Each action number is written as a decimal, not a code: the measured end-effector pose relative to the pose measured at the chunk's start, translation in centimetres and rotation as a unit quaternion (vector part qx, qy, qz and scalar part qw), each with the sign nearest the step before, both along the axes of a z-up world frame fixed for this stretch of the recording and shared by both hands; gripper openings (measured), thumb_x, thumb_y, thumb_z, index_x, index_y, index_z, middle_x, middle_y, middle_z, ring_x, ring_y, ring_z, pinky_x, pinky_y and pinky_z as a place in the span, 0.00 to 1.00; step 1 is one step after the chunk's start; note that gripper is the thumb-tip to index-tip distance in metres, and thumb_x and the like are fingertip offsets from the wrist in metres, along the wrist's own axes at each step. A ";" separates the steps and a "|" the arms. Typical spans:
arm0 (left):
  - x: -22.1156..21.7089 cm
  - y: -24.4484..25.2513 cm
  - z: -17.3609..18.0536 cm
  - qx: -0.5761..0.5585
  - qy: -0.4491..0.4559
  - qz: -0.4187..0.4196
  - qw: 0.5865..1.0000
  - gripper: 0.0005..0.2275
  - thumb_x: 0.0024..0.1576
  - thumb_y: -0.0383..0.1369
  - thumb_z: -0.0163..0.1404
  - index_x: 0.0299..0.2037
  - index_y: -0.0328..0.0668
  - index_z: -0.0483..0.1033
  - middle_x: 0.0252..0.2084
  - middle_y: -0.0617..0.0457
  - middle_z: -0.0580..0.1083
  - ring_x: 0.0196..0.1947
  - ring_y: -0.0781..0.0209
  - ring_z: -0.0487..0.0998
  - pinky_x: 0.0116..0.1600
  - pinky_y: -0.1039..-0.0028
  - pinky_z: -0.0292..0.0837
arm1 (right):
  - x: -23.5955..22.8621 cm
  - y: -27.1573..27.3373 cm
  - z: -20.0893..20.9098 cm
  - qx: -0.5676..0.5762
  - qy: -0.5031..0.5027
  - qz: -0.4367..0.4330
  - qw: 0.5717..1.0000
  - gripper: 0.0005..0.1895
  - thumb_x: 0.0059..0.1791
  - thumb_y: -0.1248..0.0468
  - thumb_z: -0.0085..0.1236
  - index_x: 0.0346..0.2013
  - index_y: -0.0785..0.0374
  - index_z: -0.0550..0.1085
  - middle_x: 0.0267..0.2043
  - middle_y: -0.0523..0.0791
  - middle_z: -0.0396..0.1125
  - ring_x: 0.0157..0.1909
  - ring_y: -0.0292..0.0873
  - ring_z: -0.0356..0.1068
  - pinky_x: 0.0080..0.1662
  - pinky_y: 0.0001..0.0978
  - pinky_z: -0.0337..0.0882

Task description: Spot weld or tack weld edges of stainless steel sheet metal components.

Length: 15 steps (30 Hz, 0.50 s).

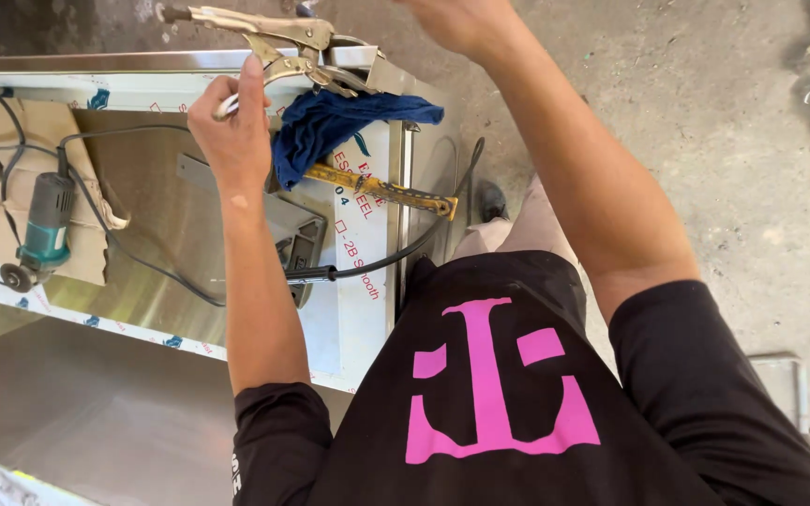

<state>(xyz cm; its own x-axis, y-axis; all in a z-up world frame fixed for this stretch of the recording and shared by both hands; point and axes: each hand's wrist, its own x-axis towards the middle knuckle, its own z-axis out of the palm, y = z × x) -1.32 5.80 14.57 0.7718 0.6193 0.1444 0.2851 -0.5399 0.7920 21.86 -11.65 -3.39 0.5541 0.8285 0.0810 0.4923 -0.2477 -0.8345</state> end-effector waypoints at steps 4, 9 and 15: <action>-1.5 0.0 -1.3 -0.091 0.000 0.001 0.996 0.19 0.65 0.44 0.58 0.29 0.37 0.71 0.21 0.60 0.69 0.20 0.74 0.68 0.26 0.82 0.60 | -4.4 -4.9 -0.1 0.102 0.082 -0.073 0.989 0.08 0.57 0.63 0.57 0.44 0.66 0.76 0.36 0.48 0.72 0.37 0.42 0.71 0.42 0.36 0.73; -1.2 -0.1 -2.1 -0.103 -0.008 -0.004 0.995 0.16 0.63 0.42 0.61 0.40 0.35 0.74 0.27 0.59 0.72 0.24 0.74 0.68 0.29 0.82 0.62 | -11.5 -6.9 -2.6 0.056 0.210 -0.091 0.972 0.21 0.49 0.62 0.65 0.55 0.64 0.74 0.51 0.49 0.71 0.48 0.45 0.74 0.50 0.38 0.74; -0.6 0.5 -3.4 -0.118 -0.038 -0.045 0.991 0.19 0.64 0.39 0.64 0.51 0.32 0.71 0.42 0.56 0.78 0.41 0.74 0.74 0.46 0.82 0.71 | -14.7 -7.7 -3.3 0.035 0.207 -0.097 0.973 0.23 0.48 0.62 0.65 0.58 0.61 0.74 0.51 0.50 0.72 0.51 0.48 0.73 0.53 0.40 0.74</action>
